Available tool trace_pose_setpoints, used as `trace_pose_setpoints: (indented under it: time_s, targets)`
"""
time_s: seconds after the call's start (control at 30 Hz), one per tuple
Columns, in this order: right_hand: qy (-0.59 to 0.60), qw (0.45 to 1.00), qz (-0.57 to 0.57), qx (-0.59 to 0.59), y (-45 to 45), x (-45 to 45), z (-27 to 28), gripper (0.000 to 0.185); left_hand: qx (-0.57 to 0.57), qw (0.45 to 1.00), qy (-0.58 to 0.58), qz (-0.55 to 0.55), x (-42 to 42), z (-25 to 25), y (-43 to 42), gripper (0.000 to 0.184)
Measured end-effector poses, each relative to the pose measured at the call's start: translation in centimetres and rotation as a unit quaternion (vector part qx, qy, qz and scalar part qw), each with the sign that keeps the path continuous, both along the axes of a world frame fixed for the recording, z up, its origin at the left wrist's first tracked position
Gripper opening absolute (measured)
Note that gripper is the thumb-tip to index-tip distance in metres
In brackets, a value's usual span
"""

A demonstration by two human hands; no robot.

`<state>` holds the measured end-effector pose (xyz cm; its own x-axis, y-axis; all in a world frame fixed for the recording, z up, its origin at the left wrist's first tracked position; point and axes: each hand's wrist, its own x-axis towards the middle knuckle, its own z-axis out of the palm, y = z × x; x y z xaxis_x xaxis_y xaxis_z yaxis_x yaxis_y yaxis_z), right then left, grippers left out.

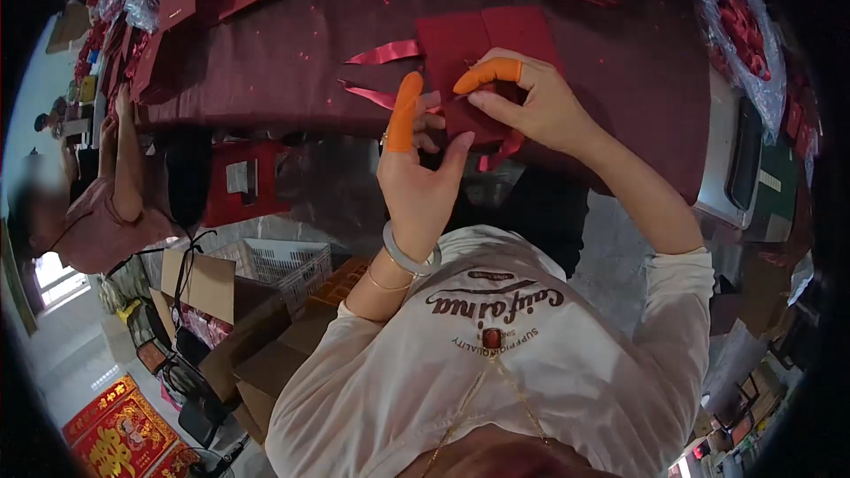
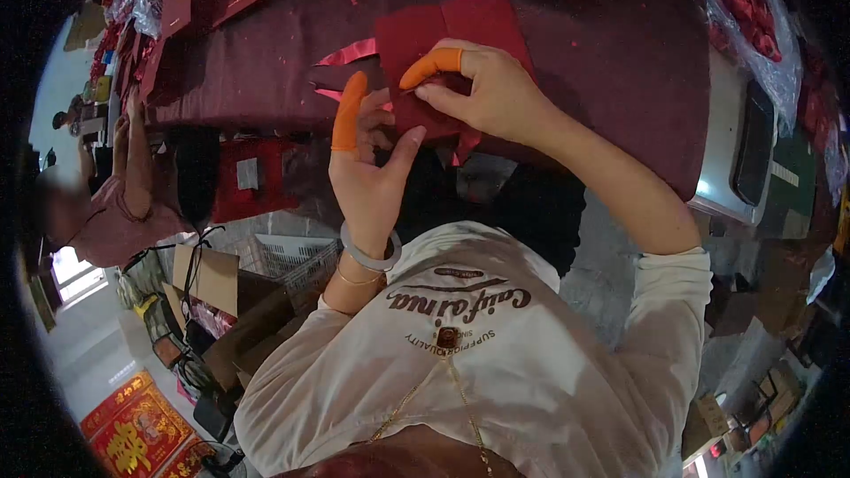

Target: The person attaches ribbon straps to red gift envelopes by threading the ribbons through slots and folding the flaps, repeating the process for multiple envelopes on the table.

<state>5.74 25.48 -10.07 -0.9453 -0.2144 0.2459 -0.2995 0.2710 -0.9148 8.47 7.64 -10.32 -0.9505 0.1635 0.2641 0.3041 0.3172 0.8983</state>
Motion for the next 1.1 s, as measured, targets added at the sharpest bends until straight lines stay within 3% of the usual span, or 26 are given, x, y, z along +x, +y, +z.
trace_pose_setpoints:
  time_s: [0.13, 0.2, 0.33, 0.63, 0.7, 0.73, 0.83, 1.0, 1.1]
  targets:
    - [0.001, 0.999, 0.015, 0.042, 0.0, 0.2, -0.4, 0.016, 0.015, 0.996, -0.093, -0.002, -0.1, 0.8, -0.1, 0.063]
    - [0.065, 0.995, 0.002, 0.074, -0.1, 0.3, -0.6, 0.015, 0.051, 0.992, -0.115, -0.001, 0.0, 0.8, -0.1, 0.063]
    - [0.026, 0.995, 0.011, 0.094, -0.1, 0.5, -0.1, 0.015, 0.077, 0.990, -0.118, -0.004, 0.2, 0.8, 0.0, 0.064]
    - [0.101, 0.987, -0.010, 0.127, -0.3, 1.0, -0.9, 0.018, 0.139, 0.983, -0.121, 0.014, 0.3, 0.9, 0.4, 0.066]
    - [0.168, 0.971, 0.004, 0.173, -0.5, 1.3, -0.7, 0.024, 0.103, 0.988, -0.110, 0.016, 0.4, 0.9, 0.4, 0.059]
    - [0.255, 0.938, 0.034, 0.232, -0.3, 1.3, -0.9, 0.028, 0.103, 0.988, -0.110, 0.015, 0.5, 0.7, 0.3, 0.059]
    - [0.324, 0.907, 0.057, 0.263, -0.4, 1.2, -0.9, 0.029, 0.088, 0.987, -0.136, 0.006, 0.6, 0.3, 0.3, 0.056]
    - [0.246, 0.947, 0.057, 0.201, -0.5, 1.1, -0.4, 0.024, 0.086, 0.990, -0.111, 0.028, 0.9, 0.8, 0.7, 0.047]
    - [0.200, 0.967, 0.061, 0.147, -0.5, 1.0, -0.3, 0.019, 0.082, 0.993, -0.086, 0.020, 1.1, -0.1, 0.6, 0.056]
